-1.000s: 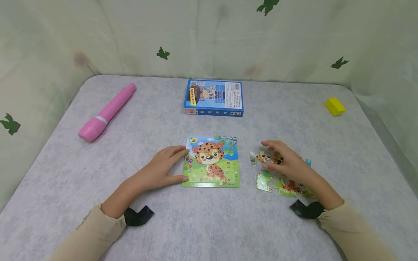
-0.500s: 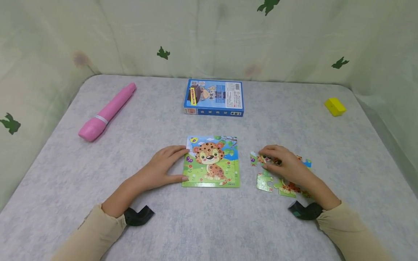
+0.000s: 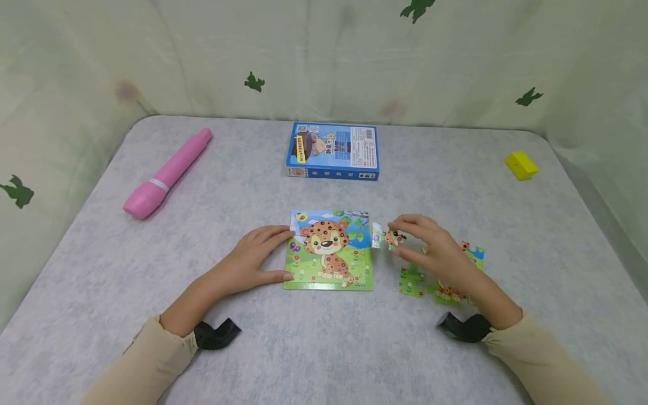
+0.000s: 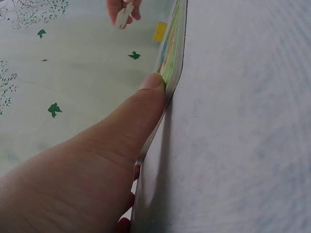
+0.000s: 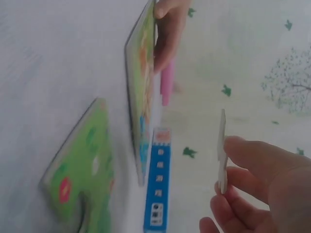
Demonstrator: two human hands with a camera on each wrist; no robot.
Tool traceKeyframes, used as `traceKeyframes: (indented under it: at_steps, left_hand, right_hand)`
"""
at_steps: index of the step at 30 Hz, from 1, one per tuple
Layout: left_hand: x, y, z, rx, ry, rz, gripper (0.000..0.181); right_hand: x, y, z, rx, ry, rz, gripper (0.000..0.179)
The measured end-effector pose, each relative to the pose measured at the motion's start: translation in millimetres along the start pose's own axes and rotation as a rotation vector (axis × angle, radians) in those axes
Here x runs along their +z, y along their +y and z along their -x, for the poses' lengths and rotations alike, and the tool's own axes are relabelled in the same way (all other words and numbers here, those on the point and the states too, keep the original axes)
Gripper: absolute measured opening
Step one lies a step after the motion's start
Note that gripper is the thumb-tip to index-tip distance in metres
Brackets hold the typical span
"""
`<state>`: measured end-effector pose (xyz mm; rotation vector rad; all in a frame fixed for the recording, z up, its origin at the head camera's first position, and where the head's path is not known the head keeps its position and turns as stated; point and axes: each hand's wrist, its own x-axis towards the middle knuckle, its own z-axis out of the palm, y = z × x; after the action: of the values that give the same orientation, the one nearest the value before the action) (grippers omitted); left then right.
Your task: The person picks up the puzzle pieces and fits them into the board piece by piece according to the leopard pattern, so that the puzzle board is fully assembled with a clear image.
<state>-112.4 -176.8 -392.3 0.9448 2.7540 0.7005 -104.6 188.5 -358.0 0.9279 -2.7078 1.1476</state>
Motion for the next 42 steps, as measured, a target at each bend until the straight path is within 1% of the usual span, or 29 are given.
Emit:
traceKeyframes:
  at_steps: [2,4,6,9,12,17,20,22,27,33,38,42]
  left_hand:
    - [0.0,0.5,-0.5,-0.002,-0.003,0.002,0.081]
    - [0.0,1.0,-1.0,-0.005,-0.006,0.003,0.081]
    - [-0.2,1.6,-1.6,-0.007,-0.008,0.004,0.081]
    - [-0.4,2.2,-2.4,-0.004,-0.007,0.004,0.080]
    - [-0.7,2.5,-3.0,-0.001,-0.005,0.002,0.080]
    - [-0.9,2.6,-3.3,0.000,-0.008,-0.004,0.080]
    - [-1.2,2.6,-2.9,0.003,-0.006,-0.010,0.080]
    - [-1.1,2.4,-2.5,0.009,-0.001,-0.014,0.080]
    - [0.3,0.6,-2.3,0.046,0.014,-0.028,0.076]
    - [1.9,-2.2,-1.0,0.093,0.026,-0.059,0.066]
    - [1.0,-2.2,-0.4,0.091,0.029,-0.056,0.065]
    - [0.1,-1.4,-0.4,0.078,0.030,-0.045,0.065]
  right_hand:
    - [4,-10,-8.2,-0.055,0.019,-0.009,0.043]
    - [11,-19,-16.5,-0.087,0.025,-0.013,0.044]
    - [19,-26,-24.5,-0.112,0.016,-0.017,0.044]
    - [33,-34,-35.6,-0.124,-0.020,-0.031,0.044]
    - [49,-39,-44.6,-0.122,-0.068,-0.040,0.043]
    - [71,-39,-54.2,-0.075,-0.148,-0.067,0.042]
    - [80,-36,-58.6,-0.069,-0.170,-0.066,0.040]
    - [86,-35,-61.4,-0.071,-0.173,-0.041,0.039]
    - [95,-31,-66.8,-0.065,-0.183,0.012,0.042]
    - [97,-31,-70.4,-0.051,-0.203,0.033,0.048]
    - [100,-29,-72.8,-0.030,-0.194,0.010,0.047]
    - [101,-29,-74.3,-0.036,-0.186,-0.002,0.047]
